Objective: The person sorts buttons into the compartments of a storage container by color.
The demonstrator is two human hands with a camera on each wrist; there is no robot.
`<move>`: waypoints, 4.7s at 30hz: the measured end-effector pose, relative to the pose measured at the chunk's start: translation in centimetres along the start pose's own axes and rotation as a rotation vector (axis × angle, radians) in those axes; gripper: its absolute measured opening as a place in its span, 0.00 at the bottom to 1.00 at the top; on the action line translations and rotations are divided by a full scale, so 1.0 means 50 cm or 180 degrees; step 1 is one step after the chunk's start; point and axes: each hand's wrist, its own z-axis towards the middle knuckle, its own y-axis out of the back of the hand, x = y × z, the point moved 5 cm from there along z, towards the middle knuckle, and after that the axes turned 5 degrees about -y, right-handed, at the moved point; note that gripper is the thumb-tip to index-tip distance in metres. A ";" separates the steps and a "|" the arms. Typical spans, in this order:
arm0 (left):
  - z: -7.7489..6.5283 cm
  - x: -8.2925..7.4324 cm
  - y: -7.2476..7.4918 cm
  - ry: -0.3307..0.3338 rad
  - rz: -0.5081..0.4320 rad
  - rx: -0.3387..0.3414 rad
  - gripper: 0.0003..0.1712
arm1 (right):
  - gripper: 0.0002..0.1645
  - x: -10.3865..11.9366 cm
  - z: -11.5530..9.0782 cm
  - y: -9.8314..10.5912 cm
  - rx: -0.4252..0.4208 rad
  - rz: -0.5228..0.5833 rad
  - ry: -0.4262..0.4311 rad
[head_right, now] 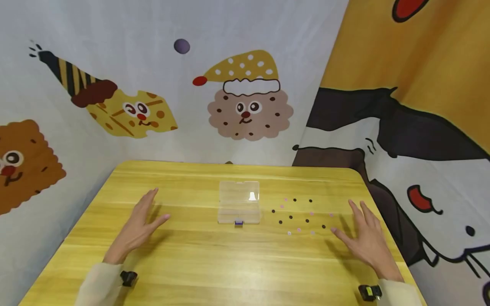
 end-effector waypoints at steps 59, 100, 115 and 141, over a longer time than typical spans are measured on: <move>0.077 -0.119 -0.172 0.0005 -0.2147 0.0199 0.47 | 0.42 -0.027 0.057 -0.073 0.0096 0.0329 -0.0746; 0.125 -0.147 -0.251 0.0174 -0.1552 0.0604 0.47 | 0.29 -0.054 0.100 -0.075 0.0392 0.0350 -0.0628; 0.126 -0.153 -0.252 0.0259 -0.1513 0.0485 0.40 | 0.26 -0.058 0.098 -0.080 0.0365 0.0388 -0.0622; 0.129 -0.155 -0.252 0.0282 -0.1433 0.0409 0.39 | 0.22 -0.052 0.100 -0.080 0.0301 0.0331 -0.0592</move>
